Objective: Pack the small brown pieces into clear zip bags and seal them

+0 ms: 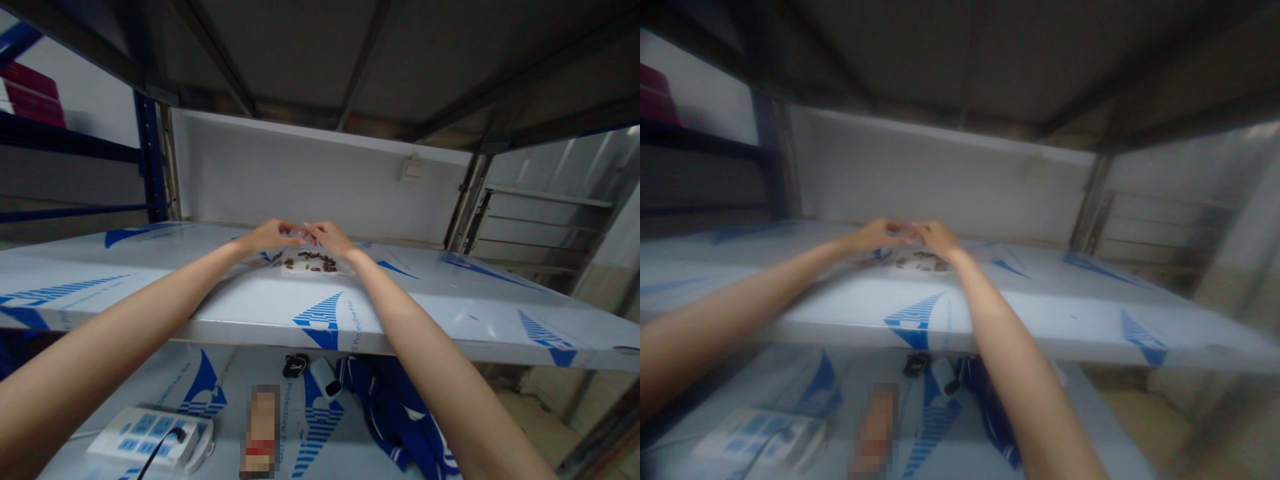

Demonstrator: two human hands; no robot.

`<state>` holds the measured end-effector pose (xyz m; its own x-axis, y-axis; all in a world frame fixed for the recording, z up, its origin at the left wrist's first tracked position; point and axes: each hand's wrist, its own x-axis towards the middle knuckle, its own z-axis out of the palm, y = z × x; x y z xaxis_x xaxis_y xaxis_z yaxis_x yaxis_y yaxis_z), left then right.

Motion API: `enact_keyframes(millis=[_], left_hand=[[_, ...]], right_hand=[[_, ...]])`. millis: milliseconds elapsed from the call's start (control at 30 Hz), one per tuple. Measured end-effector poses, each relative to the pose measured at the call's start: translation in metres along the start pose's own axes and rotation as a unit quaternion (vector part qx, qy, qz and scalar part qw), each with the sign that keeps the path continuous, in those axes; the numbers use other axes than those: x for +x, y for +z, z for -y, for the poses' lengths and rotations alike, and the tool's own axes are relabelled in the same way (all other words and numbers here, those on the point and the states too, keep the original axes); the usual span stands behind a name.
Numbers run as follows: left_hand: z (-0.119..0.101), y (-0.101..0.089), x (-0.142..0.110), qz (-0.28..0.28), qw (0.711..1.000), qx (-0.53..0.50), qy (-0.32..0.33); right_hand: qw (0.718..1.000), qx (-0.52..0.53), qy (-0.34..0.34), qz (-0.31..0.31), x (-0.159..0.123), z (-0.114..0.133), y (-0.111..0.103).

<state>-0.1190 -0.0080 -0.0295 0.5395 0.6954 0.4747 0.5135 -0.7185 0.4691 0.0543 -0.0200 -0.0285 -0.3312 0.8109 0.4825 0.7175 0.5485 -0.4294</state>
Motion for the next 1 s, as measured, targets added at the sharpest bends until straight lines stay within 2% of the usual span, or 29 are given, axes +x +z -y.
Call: enact_keyframes(millis=[167, 300, 400, 567, 700, 900, 1000], left_hand=[[0.003, 0.000, 0.004, -0.037, 0.999, 0.001, -0.019], [0.001, -0.003, 0.003, -0.049, 0.997, -0.061, -0.004], [0.002, -0.006, 0.004, -0.084, 0.992, -0.091, 0.006], [0.003, -0.009, 0.006, -0.158, 0.984, -0.074, -0.020], [-0.002, -0.009, 0.004, -0.176, 0.981, -0.078, -0.023], [-0.011, -0.010, 0.002, -0.219, 0.972, -0.080, -0.024], [-0.012, -0.009, 0.002, -0.212, 0.970, -0.113, -0.025]], right_hand=[[0.974, 0.213, 0.071, 0.037, 0.000, 0.000, 0.000], [0.959, 0.272, 0.083, 0.004, -0.003, 0.002, -0.004], [0.957, 0.282, 0.059, -0.018, -0.004, 0.003, -0.006], [0.959, 0.279, 0.044, -0.023, -0.001, 0.002, -0.004], [0.963, 0.264, 0.033, -0.040, 0.000, 0.002, -0.004], [0.966, 0.211, 0.024, -0.149, 0.000, 0.005, -0.008], [0.969, 0.198, 0.020, -0.144, 0.000, 0.004, -0.008]])
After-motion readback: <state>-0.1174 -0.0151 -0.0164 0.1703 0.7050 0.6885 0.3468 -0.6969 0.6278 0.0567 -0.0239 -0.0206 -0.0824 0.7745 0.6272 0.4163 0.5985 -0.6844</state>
